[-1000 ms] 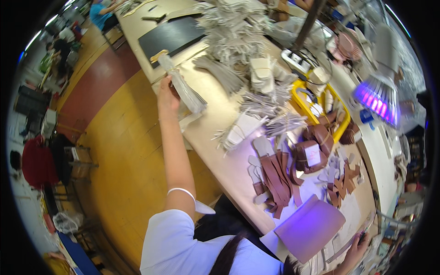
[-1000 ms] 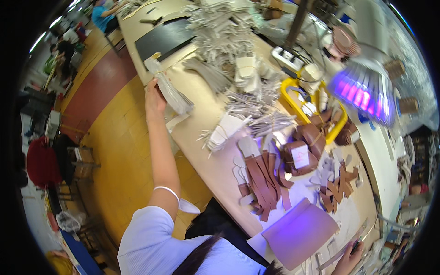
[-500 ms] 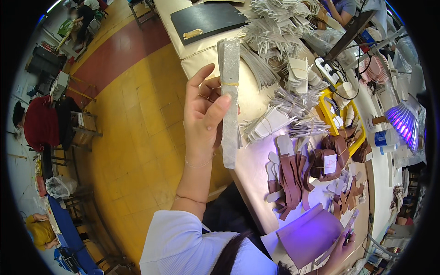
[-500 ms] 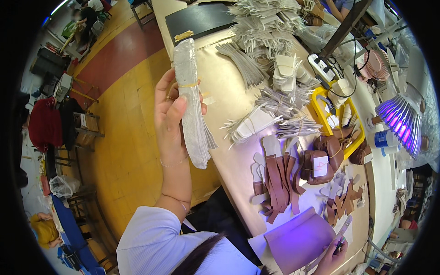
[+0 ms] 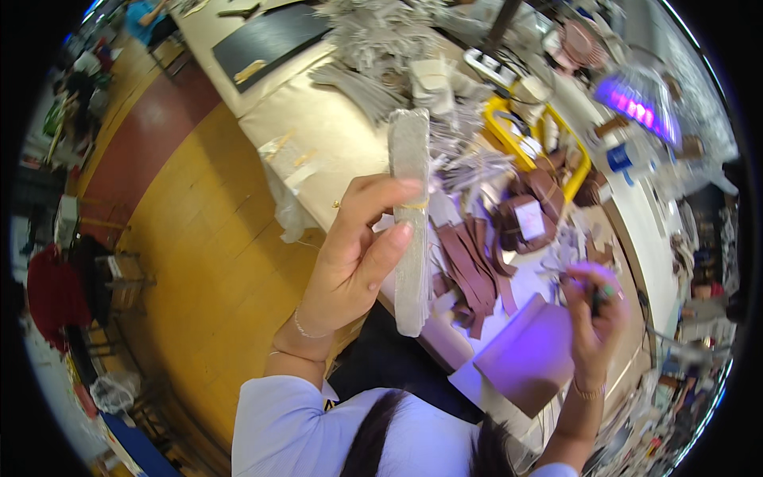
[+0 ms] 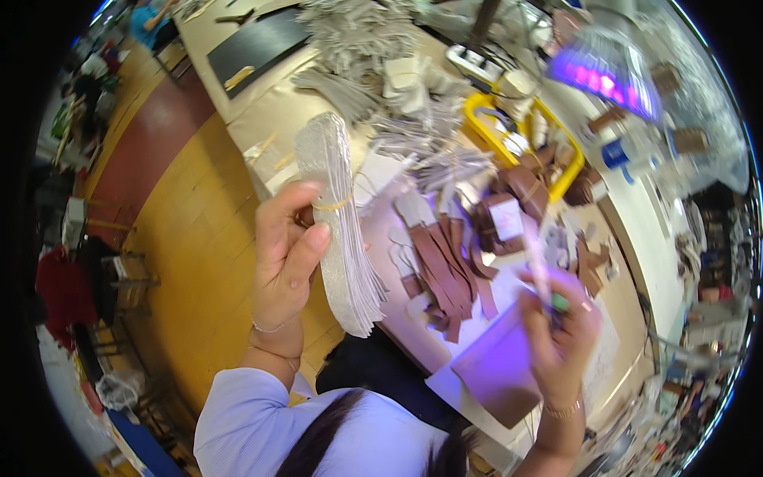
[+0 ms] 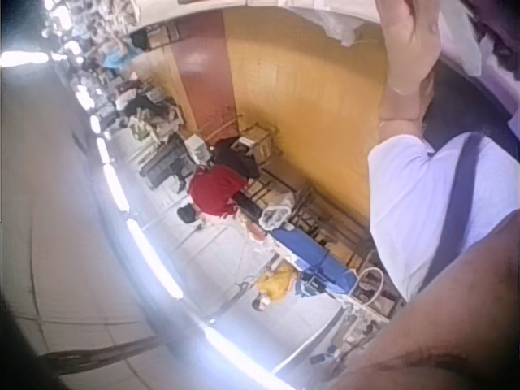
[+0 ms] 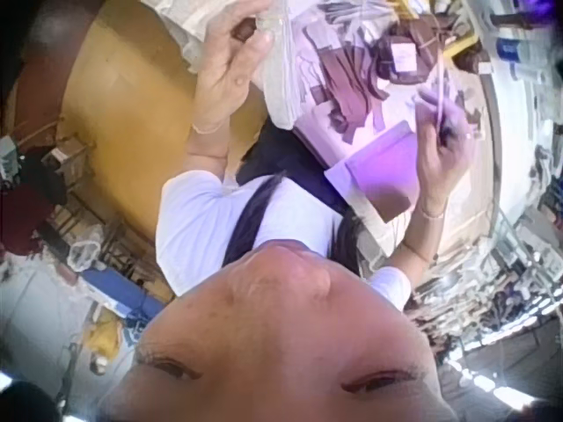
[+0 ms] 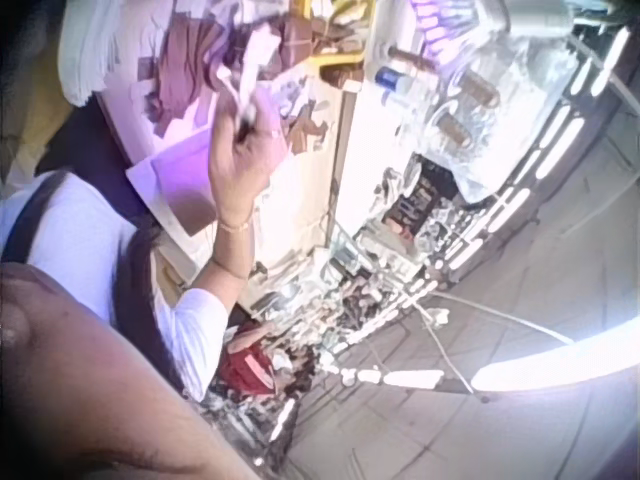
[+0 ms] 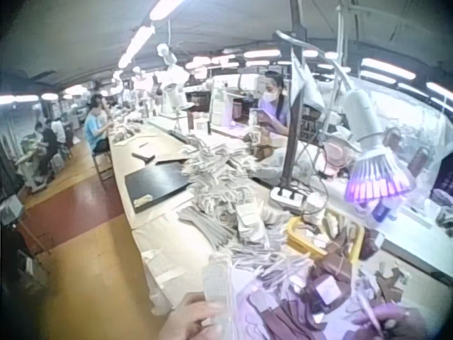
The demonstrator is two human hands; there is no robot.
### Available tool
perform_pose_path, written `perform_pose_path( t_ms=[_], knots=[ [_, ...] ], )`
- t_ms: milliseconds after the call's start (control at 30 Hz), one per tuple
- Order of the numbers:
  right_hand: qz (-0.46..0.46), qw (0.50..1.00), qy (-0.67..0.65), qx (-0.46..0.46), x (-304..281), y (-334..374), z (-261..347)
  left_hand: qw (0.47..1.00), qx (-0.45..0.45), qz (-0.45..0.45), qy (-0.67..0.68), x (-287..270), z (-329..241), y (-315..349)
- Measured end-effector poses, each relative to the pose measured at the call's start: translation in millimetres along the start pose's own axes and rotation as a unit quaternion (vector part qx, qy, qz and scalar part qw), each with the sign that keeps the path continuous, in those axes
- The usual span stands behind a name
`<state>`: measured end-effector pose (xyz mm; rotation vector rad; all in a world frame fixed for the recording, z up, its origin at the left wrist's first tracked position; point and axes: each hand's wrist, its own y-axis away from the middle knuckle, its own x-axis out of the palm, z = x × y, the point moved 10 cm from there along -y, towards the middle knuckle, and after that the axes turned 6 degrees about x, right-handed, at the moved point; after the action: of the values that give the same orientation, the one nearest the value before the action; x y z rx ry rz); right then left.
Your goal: The person measures and marks several flat, light-colored material strips on a workbench using a ruler and pencil. They repeatedly align the ruler, draw lines, and reposition the strips to continue marking.
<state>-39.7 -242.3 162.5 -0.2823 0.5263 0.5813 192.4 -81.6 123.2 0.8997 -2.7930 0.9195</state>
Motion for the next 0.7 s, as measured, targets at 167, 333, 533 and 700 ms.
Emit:
perform_pose_path(
  t_ms=[167, 333, 533, 700],
  knots=[
    [0.023, 0.968, 0.021, -0.250, 55.0, -20.4, 73.8, 0.986, -0.089, 0.091, 0.112, 43.1, 8.7, 8.2],
    [0.024, 0.953, 0.070, -0.295, 54.7, -10.2, 80.3, 0.966, -0.148, 0.103, 0.185, 67.4, 13.2, 14.4],
    [0.003, 0.930, 0.119, -0.348, 45.1, 1.8, 79.9, 0.968, -0.123, 0.149, 0.159, 78.5, 14.3, 14.4],
    [-0.037, 0.916, 0.120, -0.381, 38.7, 8.4, 76.2, 0.974, -0.128, 0.147, 0.120, 87.8, 12.7, 14.3]
  ],
)
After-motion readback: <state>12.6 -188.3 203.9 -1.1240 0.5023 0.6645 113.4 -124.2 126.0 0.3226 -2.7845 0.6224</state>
